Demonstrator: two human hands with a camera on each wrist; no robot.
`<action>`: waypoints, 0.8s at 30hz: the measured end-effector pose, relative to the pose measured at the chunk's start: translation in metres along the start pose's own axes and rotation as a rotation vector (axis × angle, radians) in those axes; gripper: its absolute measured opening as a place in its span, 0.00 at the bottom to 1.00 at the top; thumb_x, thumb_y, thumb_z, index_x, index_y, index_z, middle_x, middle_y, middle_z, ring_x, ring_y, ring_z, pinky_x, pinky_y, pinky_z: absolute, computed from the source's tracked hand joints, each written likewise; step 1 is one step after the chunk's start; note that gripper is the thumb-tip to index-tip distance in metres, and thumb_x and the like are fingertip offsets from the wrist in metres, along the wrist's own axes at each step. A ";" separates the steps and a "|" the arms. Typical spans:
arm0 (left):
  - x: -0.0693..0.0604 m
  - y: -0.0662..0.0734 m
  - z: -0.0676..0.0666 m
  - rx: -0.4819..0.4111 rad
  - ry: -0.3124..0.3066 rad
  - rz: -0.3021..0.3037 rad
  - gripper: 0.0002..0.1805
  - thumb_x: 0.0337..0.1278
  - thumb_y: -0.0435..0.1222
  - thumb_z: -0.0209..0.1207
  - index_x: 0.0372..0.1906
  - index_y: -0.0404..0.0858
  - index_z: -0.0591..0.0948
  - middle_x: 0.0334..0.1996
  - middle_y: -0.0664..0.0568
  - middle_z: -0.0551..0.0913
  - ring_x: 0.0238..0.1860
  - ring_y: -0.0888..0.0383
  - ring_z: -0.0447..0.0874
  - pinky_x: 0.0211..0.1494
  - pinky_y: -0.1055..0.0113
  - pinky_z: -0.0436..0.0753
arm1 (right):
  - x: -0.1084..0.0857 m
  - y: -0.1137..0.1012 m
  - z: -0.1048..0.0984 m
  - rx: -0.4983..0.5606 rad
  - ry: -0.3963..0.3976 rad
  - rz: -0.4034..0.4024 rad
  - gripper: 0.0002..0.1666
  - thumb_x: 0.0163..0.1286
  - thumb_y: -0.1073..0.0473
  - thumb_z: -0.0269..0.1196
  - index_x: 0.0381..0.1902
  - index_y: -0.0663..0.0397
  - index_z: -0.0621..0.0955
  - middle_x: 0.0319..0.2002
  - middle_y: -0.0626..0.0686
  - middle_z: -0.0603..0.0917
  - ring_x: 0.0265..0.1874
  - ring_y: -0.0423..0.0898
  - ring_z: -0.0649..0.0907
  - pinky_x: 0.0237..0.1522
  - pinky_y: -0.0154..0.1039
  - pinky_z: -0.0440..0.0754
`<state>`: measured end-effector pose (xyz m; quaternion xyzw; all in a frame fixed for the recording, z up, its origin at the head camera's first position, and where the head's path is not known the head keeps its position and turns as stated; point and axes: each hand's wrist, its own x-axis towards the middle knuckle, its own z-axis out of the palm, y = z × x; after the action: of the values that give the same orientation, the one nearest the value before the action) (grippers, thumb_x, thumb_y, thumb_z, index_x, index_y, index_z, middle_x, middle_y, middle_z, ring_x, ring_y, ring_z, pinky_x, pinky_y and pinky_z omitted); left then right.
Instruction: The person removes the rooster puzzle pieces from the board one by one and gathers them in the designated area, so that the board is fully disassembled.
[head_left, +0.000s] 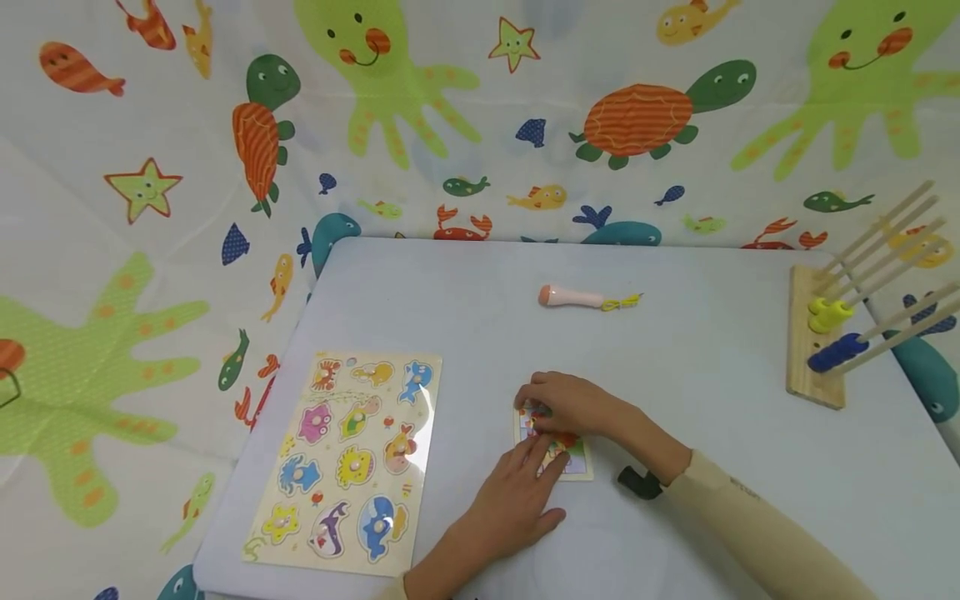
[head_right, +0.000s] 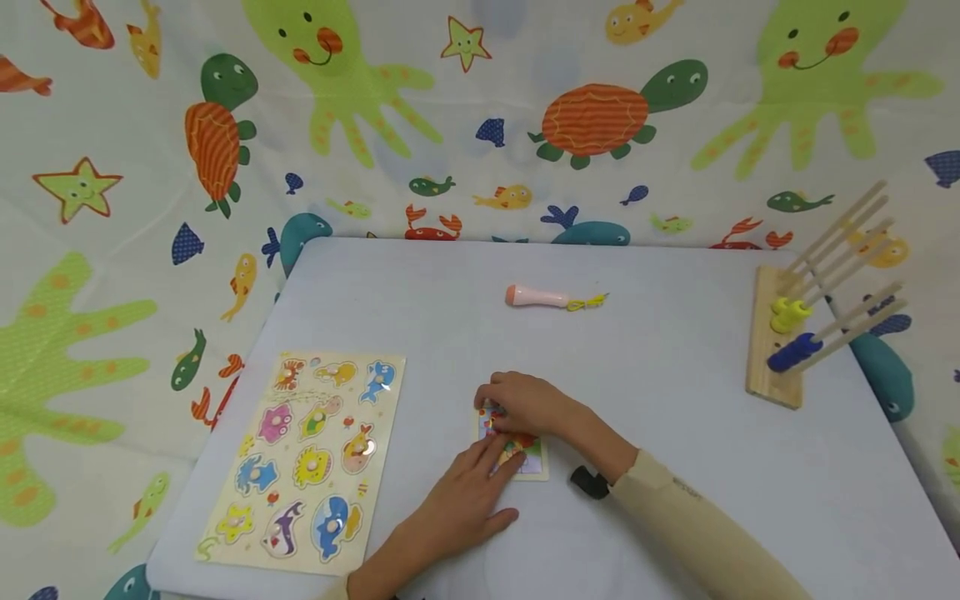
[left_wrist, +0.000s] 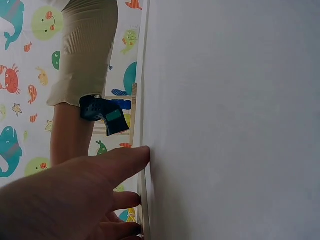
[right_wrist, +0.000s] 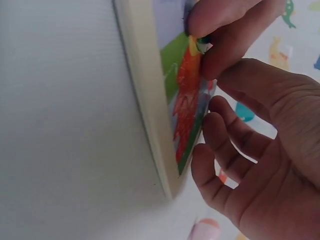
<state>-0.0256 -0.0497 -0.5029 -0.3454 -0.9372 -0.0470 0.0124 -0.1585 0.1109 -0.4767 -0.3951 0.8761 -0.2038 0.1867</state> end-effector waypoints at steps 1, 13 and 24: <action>0.001 0.000 0.000 0.007 0.000 -0.003 0.40 0.56 0.59 0.63 0.69 0.43 0.71 0.69 0.43 0.63 0.67 0.47 0.62 0.64 0.56 0.68 | 0.001 0.000 0.000 0.004 -0.004 0.001 0.15 0.65 0.57 0.69 0.50 0.40 0.83 0.38 0.39 0.76 0.38 0.37 0.75 0.41 0.35 0.77; 0.005 0.006 -0.002 0.076 -0.030 -0.025 0.41 0.57 0.62 0.60 0.68 0.42 0.68 0.66 0.44 0.69 0.65 0.47 0.64 0.61 0.55 0.69 | 0.008 -0.004 -0.009 0.004 -0.026 -0.062 0.15 0.60 0.62 0.70 0.45 0.45 0.81 0.34 0.43 0.75 0.34 0.40 0.73 0.38 0.36 0.75; 0.011 0.012 -0.006 0.040 -0.109 -0.082 0.43 0.59 0.64 0.57 0.70 0.41 0.65 0.67 0.45 0.70 0.66 0.47 0.60 0.60 0.53 0.66 | 0.008 -0.003 -0.013 0.038 -0.065 -0.055 0.14 0.63 0.62 0.68 0.46 0.45 0.81 0.36 0.43 0.76 0.36 0.40 0.74 0.40 0.36 0.75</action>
<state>-0.0257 -0.0340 -0.4956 -0.3083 -0.9506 -0.0100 -0.0337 -0.1681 0.1057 -0.4655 -0.4219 0.8543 -0.2124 0.2169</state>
